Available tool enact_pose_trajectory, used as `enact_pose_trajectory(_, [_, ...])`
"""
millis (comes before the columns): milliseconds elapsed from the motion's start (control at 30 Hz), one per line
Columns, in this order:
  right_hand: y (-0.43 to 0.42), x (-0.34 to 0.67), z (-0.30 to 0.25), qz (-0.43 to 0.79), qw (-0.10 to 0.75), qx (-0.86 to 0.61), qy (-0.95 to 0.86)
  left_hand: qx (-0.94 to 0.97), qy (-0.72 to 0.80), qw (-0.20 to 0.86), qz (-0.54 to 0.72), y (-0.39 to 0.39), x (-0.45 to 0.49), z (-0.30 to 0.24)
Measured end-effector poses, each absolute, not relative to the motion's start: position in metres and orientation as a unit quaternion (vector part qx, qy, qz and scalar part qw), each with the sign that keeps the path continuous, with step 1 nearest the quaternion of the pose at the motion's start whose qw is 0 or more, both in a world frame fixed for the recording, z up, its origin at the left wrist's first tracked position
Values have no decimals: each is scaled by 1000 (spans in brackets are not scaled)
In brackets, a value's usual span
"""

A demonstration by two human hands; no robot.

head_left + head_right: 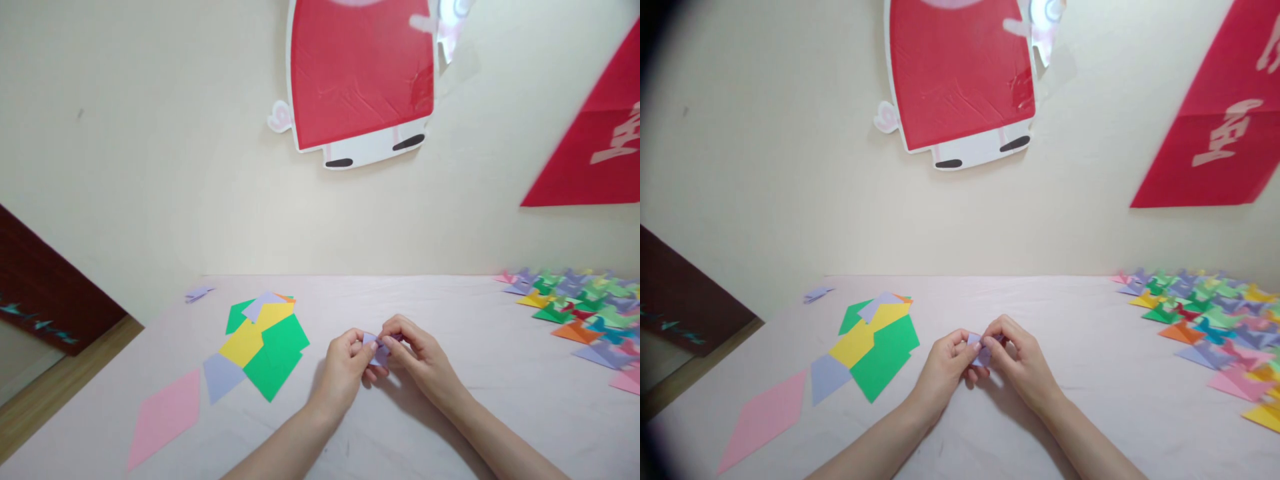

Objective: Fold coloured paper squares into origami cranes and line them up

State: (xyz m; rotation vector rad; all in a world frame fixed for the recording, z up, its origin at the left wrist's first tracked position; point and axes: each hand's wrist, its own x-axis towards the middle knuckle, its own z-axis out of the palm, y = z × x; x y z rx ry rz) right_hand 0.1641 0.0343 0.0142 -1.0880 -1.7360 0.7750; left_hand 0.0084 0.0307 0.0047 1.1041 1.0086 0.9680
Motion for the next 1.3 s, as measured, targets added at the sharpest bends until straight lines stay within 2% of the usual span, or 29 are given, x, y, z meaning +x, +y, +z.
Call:
enact_pose_trajectory(167, [35, 164, 10, 301, 450, -491, -683, 504, 465, 590, 427, 29, 9, 3])
enact_pose_trajectory(467, [30, 157, 14, 302, 447, -474, -696, 545, 494, 527, 425, 24, 6, 4])
enact_pose_trajectory(933, [31, 157, 11, 295, 481, -459, -686, 550, 487, 524, 431, 16, 10, 13])
enact_pose_trajectory(1300, [35, 159, 10, 372, 481, -489, -625, 524, 479, 559, 428, 18, 11, 11])
